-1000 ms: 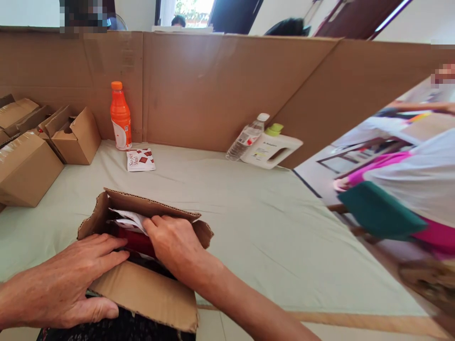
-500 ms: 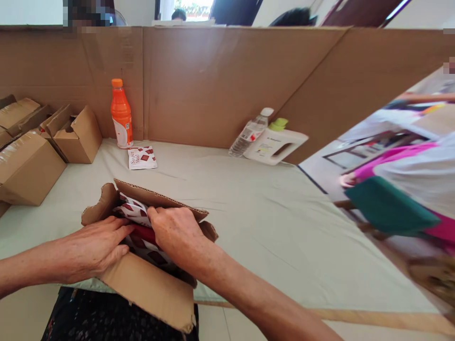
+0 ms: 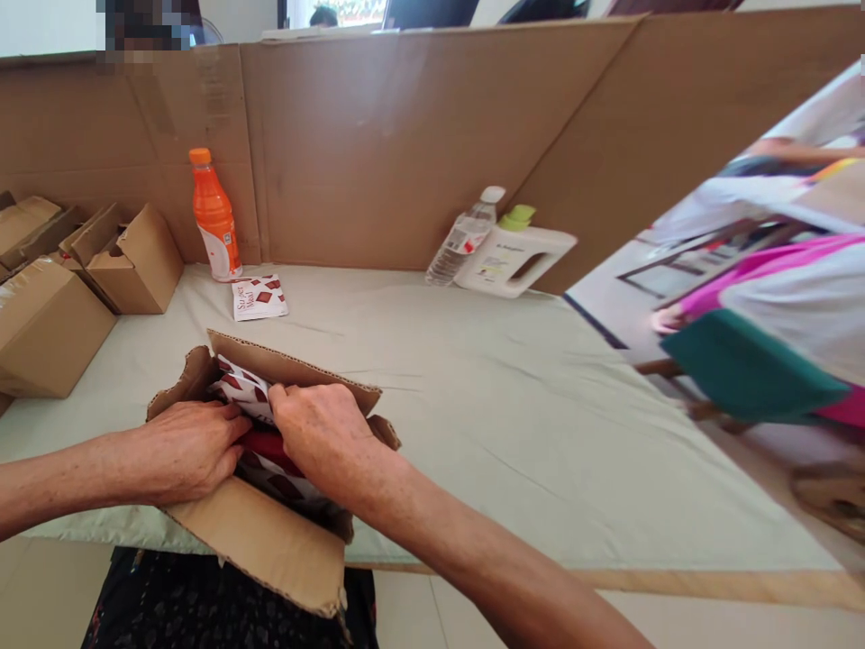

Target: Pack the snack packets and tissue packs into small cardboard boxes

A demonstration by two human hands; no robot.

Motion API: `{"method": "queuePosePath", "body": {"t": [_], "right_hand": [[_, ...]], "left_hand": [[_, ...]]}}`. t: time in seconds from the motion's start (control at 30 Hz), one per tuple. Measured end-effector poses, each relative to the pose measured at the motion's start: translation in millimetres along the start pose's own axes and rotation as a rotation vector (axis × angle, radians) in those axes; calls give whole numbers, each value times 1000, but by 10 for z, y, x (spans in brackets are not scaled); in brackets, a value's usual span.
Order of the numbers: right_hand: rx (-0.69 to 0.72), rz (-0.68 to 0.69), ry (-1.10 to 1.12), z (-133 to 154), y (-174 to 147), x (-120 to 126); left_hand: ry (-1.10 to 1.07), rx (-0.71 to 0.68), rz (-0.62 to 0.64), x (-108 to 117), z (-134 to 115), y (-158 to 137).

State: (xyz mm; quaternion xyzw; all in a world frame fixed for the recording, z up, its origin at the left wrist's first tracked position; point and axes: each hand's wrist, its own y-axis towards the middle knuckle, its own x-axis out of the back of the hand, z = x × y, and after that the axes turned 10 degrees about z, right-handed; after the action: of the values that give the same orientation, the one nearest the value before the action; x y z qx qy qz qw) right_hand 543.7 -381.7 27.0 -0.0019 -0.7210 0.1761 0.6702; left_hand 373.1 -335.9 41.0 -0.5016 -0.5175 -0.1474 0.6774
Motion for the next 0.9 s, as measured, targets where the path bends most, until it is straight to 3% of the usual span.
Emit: {"method": "queuePosePath", "body": {"t": [0.27,0.57,0.9], "right_hand": [[-4,61,10,47,40,75],[90,182,11,217,177,119],[88,131,-40,186,176,8]], "left_hand": [[53,-59,-2,-25,20,15],[-30,-62,10,-31,45,-9],[-26,-99,-49,-163,59,-92]]}}
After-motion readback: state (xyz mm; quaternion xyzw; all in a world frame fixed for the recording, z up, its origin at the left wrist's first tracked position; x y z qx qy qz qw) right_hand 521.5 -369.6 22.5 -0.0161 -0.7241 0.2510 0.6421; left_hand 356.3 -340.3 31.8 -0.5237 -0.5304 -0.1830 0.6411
